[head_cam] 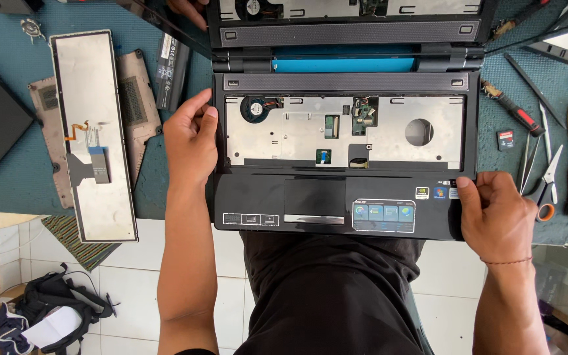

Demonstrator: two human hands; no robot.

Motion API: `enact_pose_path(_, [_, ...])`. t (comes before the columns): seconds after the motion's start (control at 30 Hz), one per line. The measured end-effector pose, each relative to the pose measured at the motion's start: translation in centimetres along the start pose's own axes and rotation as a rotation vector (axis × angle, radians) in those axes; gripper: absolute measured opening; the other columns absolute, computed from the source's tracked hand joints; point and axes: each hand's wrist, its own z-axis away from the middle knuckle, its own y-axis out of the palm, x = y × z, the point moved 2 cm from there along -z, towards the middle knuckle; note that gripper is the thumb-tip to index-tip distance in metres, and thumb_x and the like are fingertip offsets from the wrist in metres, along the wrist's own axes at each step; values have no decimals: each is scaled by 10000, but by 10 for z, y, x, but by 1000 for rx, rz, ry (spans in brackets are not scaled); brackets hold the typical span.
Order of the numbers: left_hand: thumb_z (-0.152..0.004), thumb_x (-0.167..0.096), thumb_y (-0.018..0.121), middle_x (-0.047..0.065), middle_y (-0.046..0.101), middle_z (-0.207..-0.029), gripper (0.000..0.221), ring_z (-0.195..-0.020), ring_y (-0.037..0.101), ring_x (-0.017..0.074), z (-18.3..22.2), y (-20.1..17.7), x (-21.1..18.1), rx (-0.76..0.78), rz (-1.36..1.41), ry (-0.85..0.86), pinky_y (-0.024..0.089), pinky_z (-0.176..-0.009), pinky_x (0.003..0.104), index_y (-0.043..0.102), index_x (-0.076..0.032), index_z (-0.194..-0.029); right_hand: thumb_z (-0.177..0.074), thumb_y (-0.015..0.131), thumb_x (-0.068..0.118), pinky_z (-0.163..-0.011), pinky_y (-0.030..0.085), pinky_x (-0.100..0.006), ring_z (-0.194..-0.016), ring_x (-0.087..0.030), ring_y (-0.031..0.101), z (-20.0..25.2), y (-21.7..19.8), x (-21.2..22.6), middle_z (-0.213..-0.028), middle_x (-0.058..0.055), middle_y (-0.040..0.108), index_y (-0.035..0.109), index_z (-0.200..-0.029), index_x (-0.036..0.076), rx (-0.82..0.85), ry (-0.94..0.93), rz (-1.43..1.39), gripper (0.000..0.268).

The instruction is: The person unscrews internal components of a laptop using a screwdriver, uses a prying tool to detach parts of the casing, and lifts the internal frame away from the bottom shell.

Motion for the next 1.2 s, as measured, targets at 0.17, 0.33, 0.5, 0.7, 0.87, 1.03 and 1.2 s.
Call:
enact_pose_path(0.17, [-1021,-159,598,8,642,-995,375,-882,571,72,3,1,0,-1,36,-5,492,-854,215,646,-8,-1360,-1172,715,268,-725,466,-451,-716,-350,638,0,5,1,-779,-41,679,609,-1125,-15,-44,-64,31,305])
enact_pose_path(0.33, [-1020,-159,605,-8,624,-967,382,-888,564,67,6,1,2,-4,103,-32,482,-864,203,643,-4,-1366,-1196,697,312,-659,469,-508,-698,-436,612,-3,4,6,-741,-59,643,633,-1155,-3,-49,-61,132,324])
enact_pose_path(0.5, [-1002,-155,627,9,654,-1025,385,-946,593,76,7,-1,2,2,169,-63,498,-929,209,652,-13,-1360,-1188,676,312,-677,474,-517,-763,-462,639,-4,1,6,-819,-80,701,619,-1136,-4,-24,-57,111,325])
enact_pose_path(0.7, [-959,-217,683,-35,678,-1052,424,-956,590,50,7,-4,-6,-15,250,-207,492,-953,195,677,-61,-1353,-1143,618,523,-850,408,-441,-643,-360,428,-20,-19,23,-647,-26,446,442,-834,74,155,155,98,573])
enact_pose_path(0.87, [-908,-271,706,0,683,-1161,522,-1044,614,62,14,-8,-24,17,258,-270,494,-1054,231,646,-58,-1381,-1139,589,436,-766,339,-414,-678,-281,277,-30,-36,41,-624,-26,303,313,-731,76,206,215,-28,611])
enact_pose_path(1.03, [-906,-306,684,48,680,-1315,524,-1277,600,128,27,-18,-38,45,267,-221,485,-1105,287,637,-82,-1377,-1130,516,276,-582,147,-327,-680,-109,179,-38,-49,64,-706,67,192,224,-700,168,280,386,-392,531])
enact_pose_path(1.2, [-921,-248,701,173,656,-1305,462,-994,614,160,38,-25,-26,70,679,-212,542,-888,269,629,-17,-1314,-940,690,399,-1013,400,-161,-1190,10,555,-36,-36,33,-1306,113,646,670,-1348,182,109,752,-619,462])
